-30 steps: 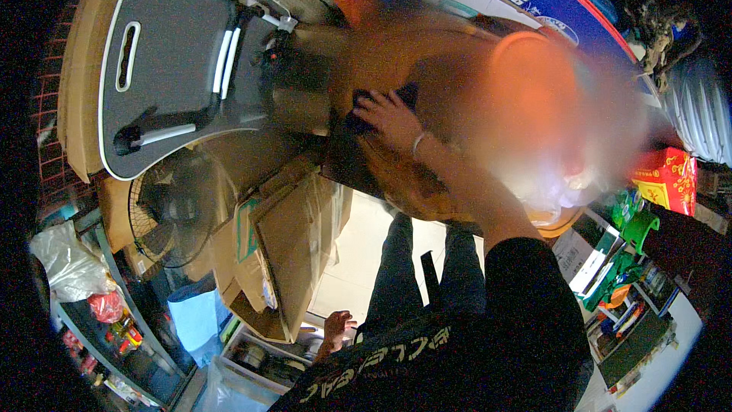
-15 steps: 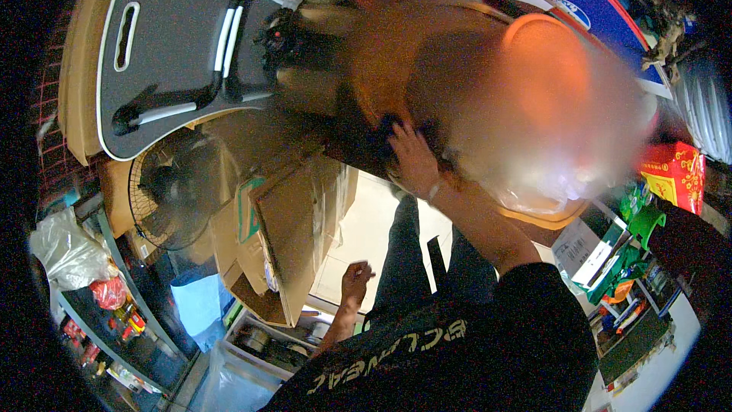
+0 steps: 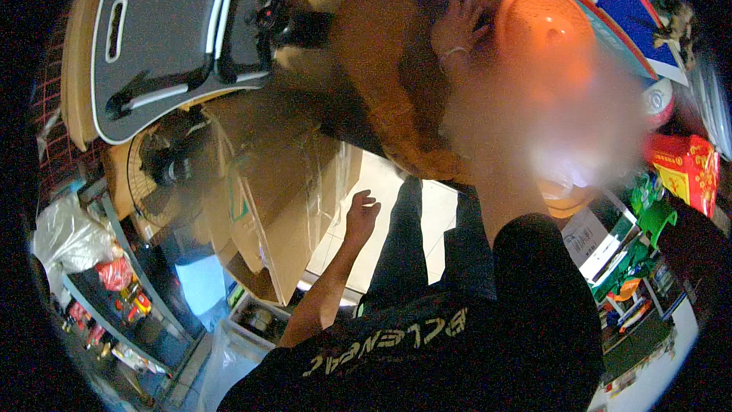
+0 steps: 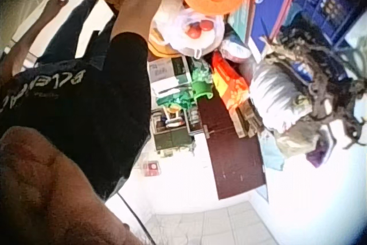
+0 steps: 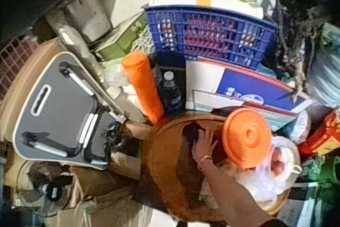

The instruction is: The person places a bowl into a cabinet, then picks up and folds a red packet. They wash a purple cloth at the sink, wring it out, and wipe a wooden countertop. The person then handles a small white object and places it into a container on a shelf.

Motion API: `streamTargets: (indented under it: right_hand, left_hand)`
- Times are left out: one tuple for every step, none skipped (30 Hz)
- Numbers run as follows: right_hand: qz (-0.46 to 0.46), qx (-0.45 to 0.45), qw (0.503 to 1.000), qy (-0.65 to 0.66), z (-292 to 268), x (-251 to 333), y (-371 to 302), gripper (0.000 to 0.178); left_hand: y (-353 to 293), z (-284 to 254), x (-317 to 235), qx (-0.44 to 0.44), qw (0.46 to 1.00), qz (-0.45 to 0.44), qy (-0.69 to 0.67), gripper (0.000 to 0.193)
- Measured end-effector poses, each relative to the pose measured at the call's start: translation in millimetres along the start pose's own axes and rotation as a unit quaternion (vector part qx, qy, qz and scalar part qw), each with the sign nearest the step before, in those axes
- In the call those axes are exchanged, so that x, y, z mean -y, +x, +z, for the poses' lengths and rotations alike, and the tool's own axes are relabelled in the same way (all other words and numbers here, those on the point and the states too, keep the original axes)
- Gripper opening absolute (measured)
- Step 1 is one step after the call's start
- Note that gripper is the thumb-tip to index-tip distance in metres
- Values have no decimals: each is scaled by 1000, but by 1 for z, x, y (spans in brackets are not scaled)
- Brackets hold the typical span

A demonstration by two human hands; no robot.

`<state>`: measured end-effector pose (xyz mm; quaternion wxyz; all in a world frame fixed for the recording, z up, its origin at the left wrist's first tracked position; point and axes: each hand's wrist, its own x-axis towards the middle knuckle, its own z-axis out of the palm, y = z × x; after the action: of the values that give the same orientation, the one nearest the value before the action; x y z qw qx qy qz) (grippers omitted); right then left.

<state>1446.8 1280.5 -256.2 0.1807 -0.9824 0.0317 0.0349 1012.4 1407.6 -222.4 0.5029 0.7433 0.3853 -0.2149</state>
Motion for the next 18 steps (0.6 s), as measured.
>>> streamTargets:
  right_hand:
    - [-9,11,1000,5,10,4,-11,50]
    - [-58,22,998,-15,21,-4,-30,50]
    - [-108,34,993,-36,35,-14,-54,50]
    - [-137,59,989,-2,43,-15,-82,54]
    - [-167,85,982,31,42,-17,-111,60]
    - [-194,67,977,50,32,-16,-134,64]
    - [-219,48,972,71,20,-13,-153,69]
    - [-216,86,967,106,11,-10,-170,67]
    - [-213,124,959,141,4,-5,-184,66]
    - [-211,162,948,176,0,3,-192,65]
    - [-239,177,941,163,-7,20,-195,57]
    - [-267,190,933,150,-18,44,-197,48]
    - [-296,203,923,137,-20,64,-201,41]
    - [-353,177,913,99,-7,78,-200,42]
    - [-405,148,900,61,16,92,-191,43]
    - [-455,119,882,24,40,103,-184,45]
    - [-431,144,891,-3,72,105,-181,47]
    - [-399,165,901,-31,108,101,-180,49]
  left_hand:
    - [-6,2,17,-14,1000,-21,-5,46]
    - [-9,3,30,-6,1000,-20,4,47]
    - [-15,3,32,4,999,-36,-4,45]
    - [-24,5,35,9,998,-56,-17,44]
    - [-35,6,33,10,997,-69,-42,44]
    - [-44,6,34,14,996,-70,-47,43]
    - [-53,5,35,17,996,-70,-50,42]
    - [-62,2,39,23,996,-68,-51,41]
    - [-68,6,53,4,999,-31,-30,37]
    - [-76,8,69,-6,999,-24,-45,36]
    - [-84,11,79,-13,998,-32,-49,36]
    - [-89,13,86,-21,998,-39,-54,37]
    - [-92,15,89,-27,996,-50,-69,36]
    - [-97,15,90,-30,994,-61,-82,36]
    - [-102,13,92,-30,993,-71,-91,36]
    - [-105,11,91,-36,992,-80,-95,35]
    - [-105,8,89,-40,991,-85,-95,35]
    - [-103,3,88,-39,991,-85,-91,35]
